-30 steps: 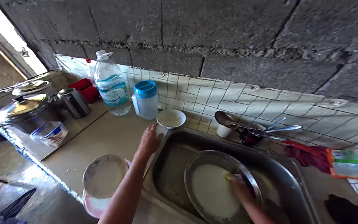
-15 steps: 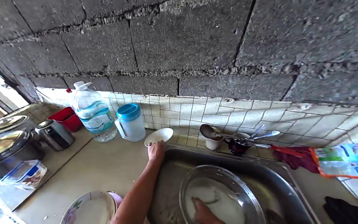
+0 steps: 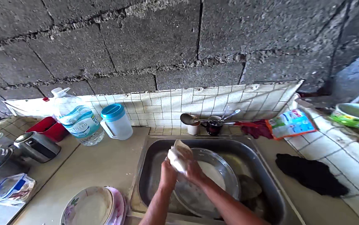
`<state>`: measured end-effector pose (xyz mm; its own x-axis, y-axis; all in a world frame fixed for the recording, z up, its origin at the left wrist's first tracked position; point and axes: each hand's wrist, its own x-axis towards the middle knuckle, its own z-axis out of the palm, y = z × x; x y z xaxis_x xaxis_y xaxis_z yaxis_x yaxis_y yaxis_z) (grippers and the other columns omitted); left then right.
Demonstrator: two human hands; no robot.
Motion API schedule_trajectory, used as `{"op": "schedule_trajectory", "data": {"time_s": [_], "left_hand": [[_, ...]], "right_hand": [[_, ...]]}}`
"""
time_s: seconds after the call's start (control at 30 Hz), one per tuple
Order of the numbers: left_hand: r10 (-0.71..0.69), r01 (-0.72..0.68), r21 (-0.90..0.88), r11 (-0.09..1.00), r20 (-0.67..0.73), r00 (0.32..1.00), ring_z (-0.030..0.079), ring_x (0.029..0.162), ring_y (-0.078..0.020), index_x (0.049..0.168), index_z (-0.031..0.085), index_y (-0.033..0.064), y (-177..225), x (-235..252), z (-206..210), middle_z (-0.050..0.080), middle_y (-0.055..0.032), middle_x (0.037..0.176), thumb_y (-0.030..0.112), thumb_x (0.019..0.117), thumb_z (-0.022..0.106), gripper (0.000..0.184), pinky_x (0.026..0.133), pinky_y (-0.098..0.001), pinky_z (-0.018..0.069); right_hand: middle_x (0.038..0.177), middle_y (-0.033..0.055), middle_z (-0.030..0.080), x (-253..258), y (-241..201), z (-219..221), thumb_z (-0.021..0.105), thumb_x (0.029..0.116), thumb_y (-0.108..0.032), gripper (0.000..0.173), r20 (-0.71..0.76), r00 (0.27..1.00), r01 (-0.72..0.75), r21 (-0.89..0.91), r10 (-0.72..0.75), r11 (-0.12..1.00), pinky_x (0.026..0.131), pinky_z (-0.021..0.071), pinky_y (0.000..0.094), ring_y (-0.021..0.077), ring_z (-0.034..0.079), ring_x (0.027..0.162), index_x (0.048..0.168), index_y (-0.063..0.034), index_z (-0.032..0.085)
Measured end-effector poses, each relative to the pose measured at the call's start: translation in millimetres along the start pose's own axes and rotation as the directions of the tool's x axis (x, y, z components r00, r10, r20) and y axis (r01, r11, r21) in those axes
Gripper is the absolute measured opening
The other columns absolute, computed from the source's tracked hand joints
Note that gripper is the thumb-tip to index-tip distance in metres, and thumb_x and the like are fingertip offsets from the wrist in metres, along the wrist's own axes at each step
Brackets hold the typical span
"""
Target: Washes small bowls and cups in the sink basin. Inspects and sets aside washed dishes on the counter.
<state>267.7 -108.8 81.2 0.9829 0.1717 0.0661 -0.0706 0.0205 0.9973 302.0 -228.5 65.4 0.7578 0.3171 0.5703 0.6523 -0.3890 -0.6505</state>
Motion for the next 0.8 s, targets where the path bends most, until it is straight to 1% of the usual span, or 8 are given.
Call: {"op": "schedule_trajectory", "data": {"time_s": [0.17,0.33,0.4,0.47,0.53,0.63,0.7,0.8], "left_hand": [[0.049,-0.044,-0.056,0.997,0.089,0.995,0.067,0.094,-0.0052,0.121,0.06,-0.011,-1,-27,14,0.071,-0.0097,0.104,-0.003,0.1011,0.04,0.03,0.091,-0.0266,0.056],[-0.001,-0.006,0.065,0.998,0.115,0.993,0.065,0.092,-0.0081,0.117,0.06,-0.0119,9,-24,18,0.068,-0.0123,0.101,-0.006,0.0989,0.043,0.026,0.088,-0.0281,0.0551],[0.004,-0.012,0.047,0.999,0.17,0.985,0.066,0.101,-0.0108,0.122,0.061,-0.013,8,-31,15,0.069,-0.0161,0.111,-0.009,0.0959,0.046,0.03,0.095,-0.0302,0.0543],[0.077,-0.053,-0.118,0.992,0.206,0.976,0.068,0.093,-0.0039,0.114,0.065,-0.0057,-4,-35,12,0.072,-0.0037,0.101,-0.005,0.0923,0.046,0.029,0.089,-0.0261,0.057],[0.099,-0.033,-0.222,0.974,0.292,0.951,0.069,0.089,-0.0001,0.109,0.068,0.0026,-18,-37,5,0.074,0.0059,0.096,0.0,0.0874,0.05,0.028,0.085,-0.0249,0.0583],[-0.036,0.032,0.015,0.999,0.428,0.903,0.068,0.093,-0.0041,0.117,0.062,-0.006,-9,-31,0,0.071,-0.0026,0.101,-0.004,0.0908,0.06,0.026,0.09,-0.0272,0.0574],[-0.02,-0.035,0.124,0.992,0.415,0.91,0.066,0.094,-0.0062,0.118,0.061,-0.0105,-8,-24,2,0.069,-0.0084,0.102,-0.001,0.0934,0.054,0.027,0.09,-0.029,0.056],[-0.055,0.052,0.018,0.999,0.258,0.965,0.066,0.085,-0.0055,0.118,0.061,-0.0067,-9,-21,6,0.069,-0.0043,0.095,0.004,0.0992,0.046,0.026,0.082,-0.0273,0.0572]], "right_hand": [[0.132,0.0374,0.059,10,-3,-41,0.051,0.104,-0.008,0.041,-0.029,0.858,-0.512,-0.097,0.512,0.853,0.114,0.0402,0.0518,0.0463,0.057,0.129,0.135,0.0189,0.053],[0.13,0.0343,0.063,-42,-13,-12,0.067,0.086,-0.009,0.05,-0.131,0.965,-0.238,-0.085,0.226,0.968,0.11,0.047,0.0508,0.0442,0.061,0.126,0.128,0.0176,0.061],[0.136,0.0368,0.057,-34,-3,-31,0.063,0.0924,-0.004,0.052,-0.081,0.894,-0.442,-0.006,0.441,0.897,0.115,0.0416,0.0502,0.0443,0.056,0.132,0.137,0.0195,0.05],[0.146,0.0364,0.048,-19,6,-61,0.044,0.1048,-0.004,0.046,-0.027,0.781,-0.619,0.089,0.623,0.78,0.12,0.0335,0.0449,0.0405,0.047,0.14,0.145,0.018,0.041],[0.147,0.0345,0.047,-12,7,-76,0.038,0.1087,-0.006,0.042,-0.011,0.765,-0.638,0.119,0.644,0.761,0.121,0.0319,0.0436,0.0384,0.045,0.142,0.144,0.0167,0.042],[0.123,0.031,0.067,-19,-11,-55,0.059,0.0986,-0.011,0.032,-0.05,0.955,-0.296,-0.144,0.292,0.944,0.111,0.045,0.0527,0.0428,0.062,0.123,0.119,0.0121,0.067],[0.115,0.029,0.071,-28,-16,-37,0.067,0.0904,-0.012,0.03,-0.093,0.99,-0.12,-0.177,0.105,0.977,0.108,0.0461,0.0571,0.0448,0.066,0.116,0.11,0.0096,0.073],[0.133,0.0303,0.063,-23,6,-51,0.056,0.0994,-0.005,0.036,-0.058,0.896,-0.439,0.022,0.44,0.898,0.115,0.0414,0.0479,0.0386,0.057,0.131,0.131,0.013,0.061]]}}
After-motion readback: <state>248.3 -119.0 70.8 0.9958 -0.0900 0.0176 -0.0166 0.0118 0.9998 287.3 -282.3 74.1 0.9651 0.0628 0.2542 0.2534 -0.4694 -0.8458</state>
